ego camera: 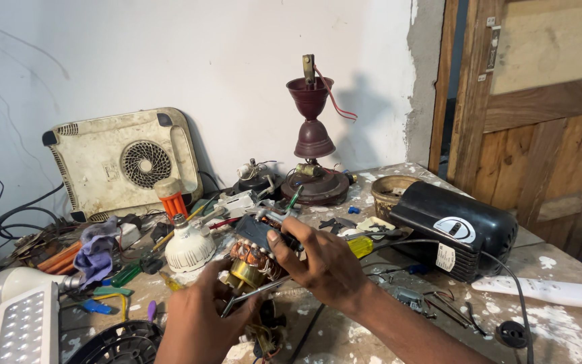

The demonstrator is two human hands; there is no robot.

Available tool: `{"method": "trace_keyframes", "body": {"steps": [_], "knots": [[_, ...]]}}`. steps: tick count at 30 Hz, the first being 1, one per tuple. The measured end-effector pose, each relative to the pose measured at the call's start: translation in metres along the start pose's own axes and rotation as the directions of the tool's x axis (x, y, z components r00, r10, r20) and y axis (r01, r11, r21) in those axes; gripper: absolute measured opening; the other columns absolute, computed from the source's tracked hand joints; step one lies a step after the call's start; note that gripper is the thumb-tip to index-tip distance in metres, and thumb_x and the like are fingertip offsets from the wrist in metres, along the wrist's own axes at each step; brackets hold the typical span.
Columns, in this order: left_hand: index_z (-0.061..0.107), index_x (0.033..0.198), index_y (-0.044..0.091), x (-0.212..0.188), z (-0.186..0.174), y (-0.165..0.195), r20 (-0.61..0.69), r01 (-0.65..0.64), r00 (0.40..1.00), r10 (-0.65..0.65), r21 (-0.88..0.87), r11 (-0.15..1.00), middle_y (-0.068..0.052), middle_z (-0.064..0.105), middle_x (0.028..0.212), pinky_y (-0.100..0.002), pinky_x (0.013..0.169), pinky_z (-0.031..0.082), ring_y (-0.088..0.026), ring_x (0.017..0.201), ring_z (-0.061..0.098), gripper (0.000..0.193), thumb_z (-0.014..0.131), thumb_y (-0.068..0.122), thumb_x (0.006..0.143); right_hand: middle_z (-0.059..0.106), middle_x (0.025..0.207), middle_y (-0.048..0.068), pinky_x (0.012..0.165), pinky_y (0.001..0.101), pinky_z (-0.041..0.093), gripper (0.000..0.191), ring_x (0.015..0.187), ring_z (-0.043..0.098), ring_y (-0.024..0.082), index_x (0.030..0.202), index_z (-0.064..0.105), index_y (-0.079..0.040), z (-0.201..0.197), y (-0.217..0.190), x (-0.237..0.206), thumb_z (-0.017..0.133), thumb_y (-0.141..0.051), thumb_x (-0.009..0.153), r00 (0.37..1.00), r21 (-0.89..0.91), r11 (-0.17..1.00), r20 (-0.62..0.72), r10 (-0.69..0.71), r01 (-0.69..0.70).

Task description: The person uses a screwdriver and a wrench to unscrew fasteners from an electric motor on a cluttered workbench, then pulls the motor housing apart by hand and separates the rotor and internal components, working on the parts one at a time.

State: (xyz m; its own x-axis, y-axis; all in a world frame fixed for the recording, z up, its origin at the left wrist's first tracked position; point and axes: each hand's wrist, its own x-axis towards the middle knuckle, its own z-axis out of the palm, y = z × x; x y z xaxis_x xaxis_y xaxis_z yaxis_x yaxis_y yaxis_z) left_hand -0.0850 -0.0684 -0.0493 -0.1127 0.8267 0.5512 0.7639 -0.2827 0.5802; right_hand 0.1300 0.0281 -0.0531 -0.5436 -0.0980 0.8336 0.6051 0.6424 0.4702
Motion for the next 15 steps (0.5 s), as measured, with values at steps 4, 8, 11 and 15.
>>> {"method": "trace_keyframes", "body": {"steps": [4,8,11,15], "knots": [[0.071,0.099,-0.002,0.0,-0.002,-0.003,-0.152,-0.477,0.865,0.478,0.046,0.878,-0.017,0.072,0.066,-0.042,0.058,0.058,-0.031,0.059,0.074,0.042,0.08,0.029,0.072,0.047,0.13,0.015,0.074,0.0358,0.064,0.061,0.09,0.071,0.026,0.144,0.046,-0.011,0.0,-0.001,0.001,0.075,-0.008,0.091,1.0,0.004,1.0,0.002,-0.009,0.009],[0.073,0.087,-0.004,0.005,-0.005,0.001,0.199,0.177,0.968,-0.15,-0.124,0.976,-0.014,0.067,0.049,-0.038,0.048,0.055,-0.023,0.042,0.07,0.035,0.072,0.031,0.083,0.046,0.13,0.014,0.074,0.0338,0.065,0.062,0.091,0.072,0.027,0.144,0.046,-0.013,0.005,0.001,-0.003,0.076,-0.006,0.09,1.0,-0.001,1.0,-0.01,-0.006,0.006],[0.07,0.083,-0.008,0.008,-0.013,0.003,0.413,0.43,0.858,-0.306,-0.249,0.868,-0.012,0.06,0.047,-0.039,0.038,0.042,-0.023,0.037,0.058,0.044,0.067,0.034,0.092,0.046,0.131,0.016,0.072,0.0311,0.065,0.063,0.09,0.072,0.027,0.145,0.046,-0.012,0.011,0.002,-0.004,0.077,-0.003,0.091,1.0,0.001,1.0,0.004,-0.002,0.002],[0.066,0.091,-0.01,0.011,-0.015,0.003,0.496,0.534,0.808,-0.318,-0.389,0.75,-0.006,0.052,0.052,-0.03,0.036,0.03,-0.015,0.038,0.045,0.048,0.065,0.038,0.097,0.046,0.132,0.017,0.071,0.0325,0.066,0.064,0.09,0.072,0.028,0.143,0.046,-0.011,0.01,0.0,-0.003,0.078,-0.003,0.088,1.0,0.005,1.0,-0.01,0.025,-0.025]]}}
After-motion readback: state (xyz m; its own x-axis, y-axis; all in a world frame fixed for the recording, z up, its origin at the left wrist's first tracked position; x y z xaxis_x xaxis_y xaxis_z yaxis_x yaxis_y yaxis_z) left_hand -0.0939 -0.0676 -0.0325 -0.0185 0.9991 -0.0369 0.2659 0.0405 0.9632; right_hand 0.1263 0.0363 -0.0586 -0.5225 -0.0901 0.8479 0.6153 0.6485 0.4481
